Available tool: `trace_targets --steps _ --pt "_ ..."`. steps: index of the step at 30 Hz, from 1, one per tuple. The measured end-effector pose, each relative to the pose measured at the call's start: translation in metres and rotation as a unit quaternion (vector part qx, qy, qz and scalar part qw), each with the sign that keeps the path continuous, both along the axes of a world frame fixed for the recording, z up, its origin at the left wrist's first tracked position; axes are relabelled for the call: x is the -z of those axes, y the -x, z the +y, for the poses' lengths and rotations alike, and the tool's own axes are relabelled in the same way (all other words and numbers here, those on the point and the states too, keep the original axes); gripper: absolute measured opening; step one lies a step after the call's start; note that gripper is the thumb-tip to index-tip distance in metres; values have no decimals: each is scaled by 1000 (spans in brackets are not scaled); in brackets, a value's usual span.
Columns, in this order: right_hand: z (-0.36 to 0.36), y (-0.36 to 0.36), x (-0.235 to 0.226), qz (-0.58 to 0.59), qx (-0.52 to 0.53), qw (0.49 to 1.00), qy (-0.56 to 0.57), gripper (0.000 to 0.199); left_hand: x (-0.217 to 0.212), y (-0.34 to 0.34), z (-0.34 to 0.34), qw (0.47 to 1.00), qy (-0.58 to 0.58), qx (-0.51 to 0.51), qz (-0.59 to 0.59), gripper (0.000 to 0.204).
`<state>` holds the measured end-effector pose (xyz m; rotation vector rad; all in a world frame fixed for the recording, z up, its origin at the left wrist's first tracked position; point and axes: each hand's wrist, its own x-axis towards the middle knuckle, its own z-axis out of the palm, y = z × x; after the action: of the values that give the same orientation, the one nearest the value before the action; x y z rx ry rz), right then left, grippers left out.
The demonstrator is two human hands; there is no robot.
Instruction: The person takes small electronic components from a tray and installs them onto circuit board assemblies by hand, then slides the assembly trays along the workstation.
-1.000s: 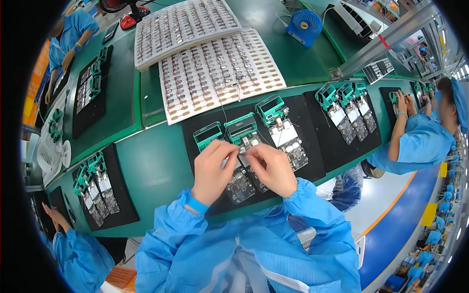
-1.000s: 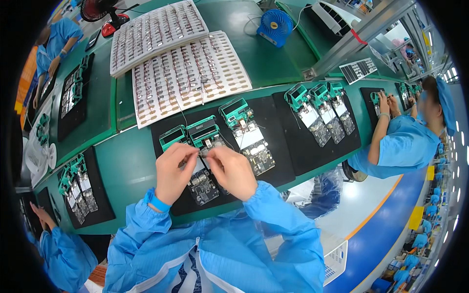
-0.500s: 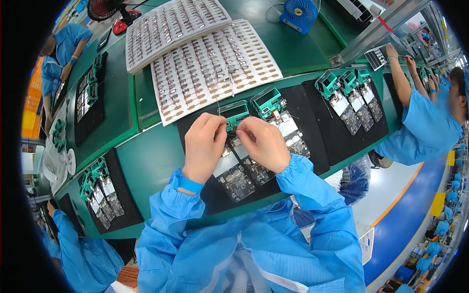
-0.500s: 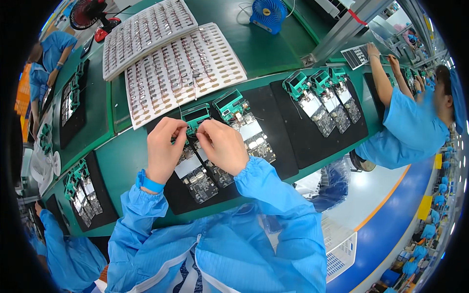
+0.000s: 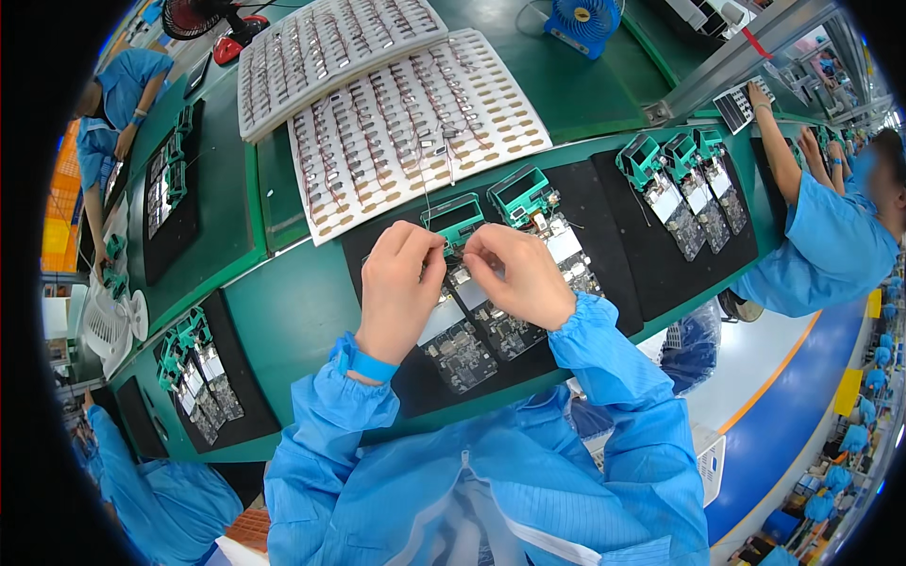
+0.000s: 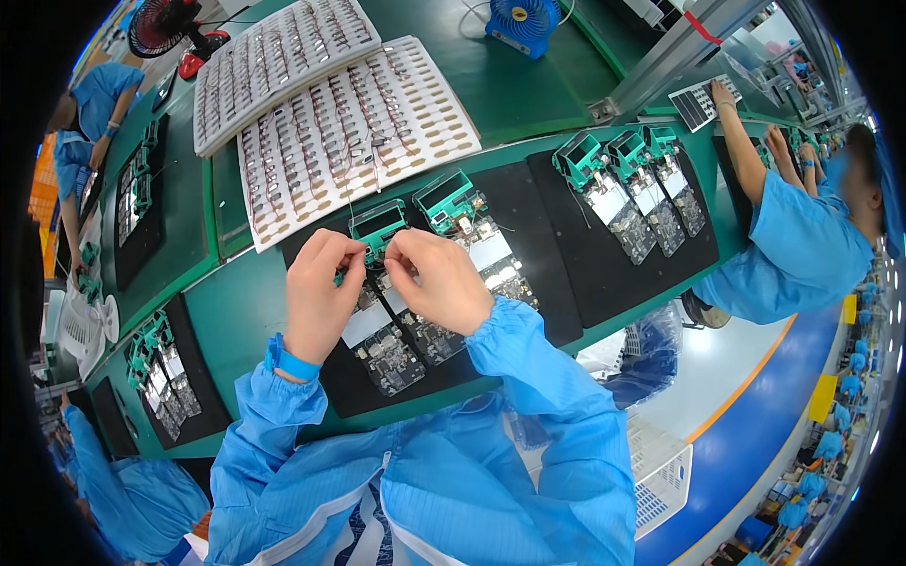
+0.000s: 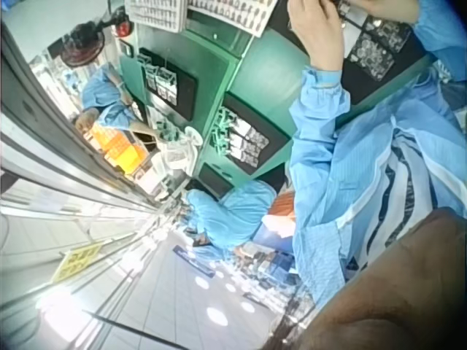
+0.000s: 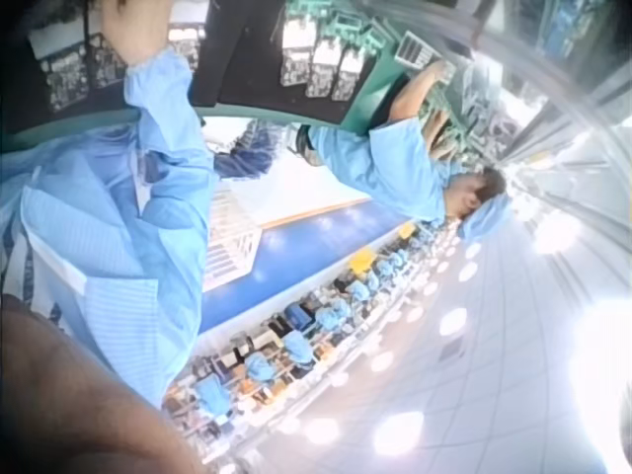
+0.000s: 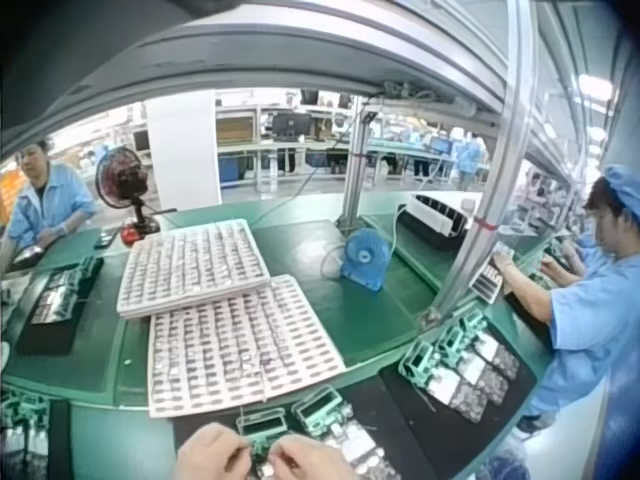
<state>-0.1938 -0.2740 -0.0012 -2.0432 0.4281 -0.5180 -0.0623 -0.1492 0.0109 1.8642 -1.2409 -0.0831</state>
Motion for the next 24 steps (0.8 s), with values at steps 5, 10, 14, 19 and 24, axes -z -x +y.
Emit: trace_targets --steps 5,10,14,19,24 --pt "-7 2 -4 5 -20 999 -29 8 5 -2 7 991 5 43 -130 23" --pt "-10 5 -13 51 -24 997 -55 10 -3 0 15 942 -58 71 -324 38" --pt "-5 19 -28 114 21 992 -57 12 -3 3 17 907 -102 69 -402 43" --pt "19 24 -24 65 25 975 -211 11 -1 -3 32 969 -49 54 -234 54" --pt "21 4 -19 52 84 995 -25 7 -1 2 52 988 -16 43 -149 47"
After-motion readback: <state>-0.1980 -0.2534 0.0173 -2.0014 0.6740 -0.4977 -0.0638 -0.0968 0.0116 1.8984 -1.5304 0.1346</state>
